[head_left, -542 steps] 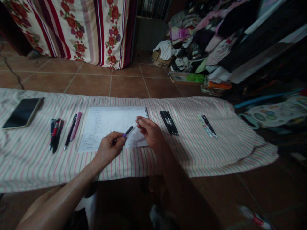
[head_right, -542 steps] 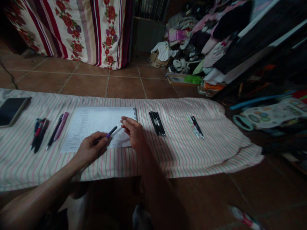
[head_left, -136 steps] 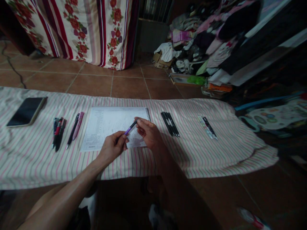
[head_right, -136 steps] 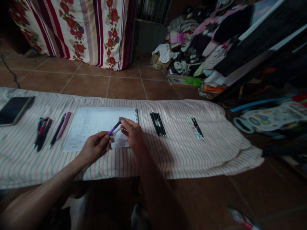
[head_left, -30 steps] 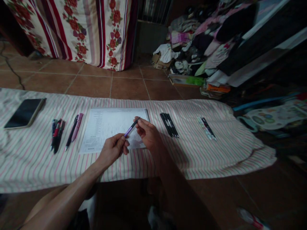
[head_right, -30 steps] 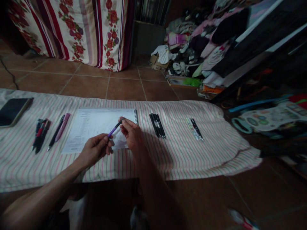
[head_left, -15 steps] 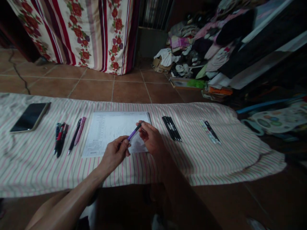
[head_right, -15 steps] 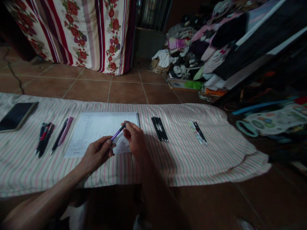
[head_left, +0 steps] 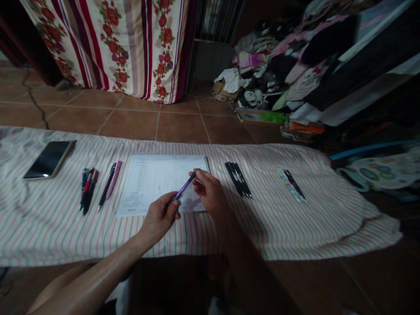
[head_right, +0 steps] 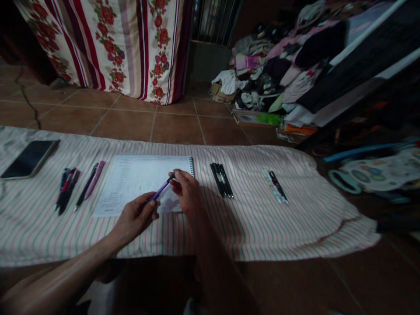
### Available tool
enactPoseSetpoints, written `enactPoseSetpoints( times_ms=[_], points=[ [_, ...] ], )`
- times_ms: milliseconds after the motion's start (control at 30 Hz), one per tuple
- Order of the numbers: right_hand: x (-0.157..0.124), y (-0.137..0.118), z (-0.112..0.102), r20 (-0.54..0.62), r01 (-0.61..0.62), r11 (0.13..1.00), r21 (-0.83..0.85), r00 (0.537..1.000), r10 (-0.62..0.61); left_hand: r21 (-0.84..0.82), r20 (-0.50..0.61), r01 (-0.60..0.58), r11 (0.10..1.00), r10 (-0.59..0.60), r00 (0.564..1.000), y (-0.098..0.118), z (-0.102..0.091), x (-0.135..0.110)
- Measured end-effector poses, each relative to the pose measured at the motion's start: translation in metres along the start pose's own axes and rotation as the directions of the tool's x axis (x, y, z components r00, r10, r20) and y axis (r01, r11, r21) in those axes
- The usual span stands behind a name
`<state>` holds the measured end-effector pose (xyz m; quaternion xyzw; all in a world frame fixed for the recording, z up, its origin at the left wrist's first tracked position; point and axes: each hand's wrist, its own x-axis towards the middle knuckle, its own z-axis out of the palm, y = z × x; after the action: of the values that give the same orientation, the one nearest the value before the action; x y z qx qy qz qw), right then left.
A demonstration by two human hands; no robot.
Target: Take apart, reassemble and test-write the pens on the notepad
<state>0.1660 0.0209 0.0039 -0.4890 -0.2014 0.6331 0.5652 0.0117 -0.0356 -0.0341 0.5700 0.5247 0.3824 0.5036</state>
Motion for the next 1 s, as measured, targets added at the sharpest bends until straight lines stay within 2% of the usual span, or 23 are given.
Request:
enactPoseSetpoints(
  times_ms=[200, 500, 600, 700, 800, 900, 1000],
  points=[
    [0.001, 0.002, 0.001, 0.008, 0.023, 0.999, -0.026, 1.000, -0.022, 0.026, -0.006, -0.010, 1.000, 0.010, 1.000, 0.002, 0.000, -0.001],
    [0.002, 0.003, 0.002, 0.024, 0.019, 1.000, -0.022, 1.000, -0.018, -0.006, -0.012, 0.090, 0.996, -0.090, 0.996, 0.010, -0.002, -0.002],
    [0.003, 0.001, 0.002, 0.034, 0.015, 1.000, -0.008, 0.999, -0.015, -0.117, 0.030, 0.120, 0.986, -0.117, 0.993, 0.012, -0.002, 0.001],
    [0.001, -0.004, 0.003, 0.058, 0.017, 1.000, -0.007, 0.998, -0.017, -0.336, 0.159, 0.201, 0.920, -0.155, 0.975, 0.016, -0.004, 0.005],
    [0.000, -0.008, 0.006, 0.082, -0.002, 1.000, -0.002, 0.997, 0.002, -0.509, 0.266, 0.330, 0.795, -0.219, 0.939, 0.024, -0.006, 0.007],
    [-0.002, -0.012, 0.010, 0.097, -0.032, 0.999, 0.012, 0.995, 0.031, -0.580, 0.300, 0.410, 0.704, -0.284, 0.911, 0.033, -0.007, 0.005],
    [-0.004, -0.014, 0.012, 0.112, -0.043, 0.998, 0.037, 0.993, 0.039, -0.595, 0.330, 0.445, 0.669, -0.302, 0.894, 0.037, -0.008, 0.004]
  ],
)
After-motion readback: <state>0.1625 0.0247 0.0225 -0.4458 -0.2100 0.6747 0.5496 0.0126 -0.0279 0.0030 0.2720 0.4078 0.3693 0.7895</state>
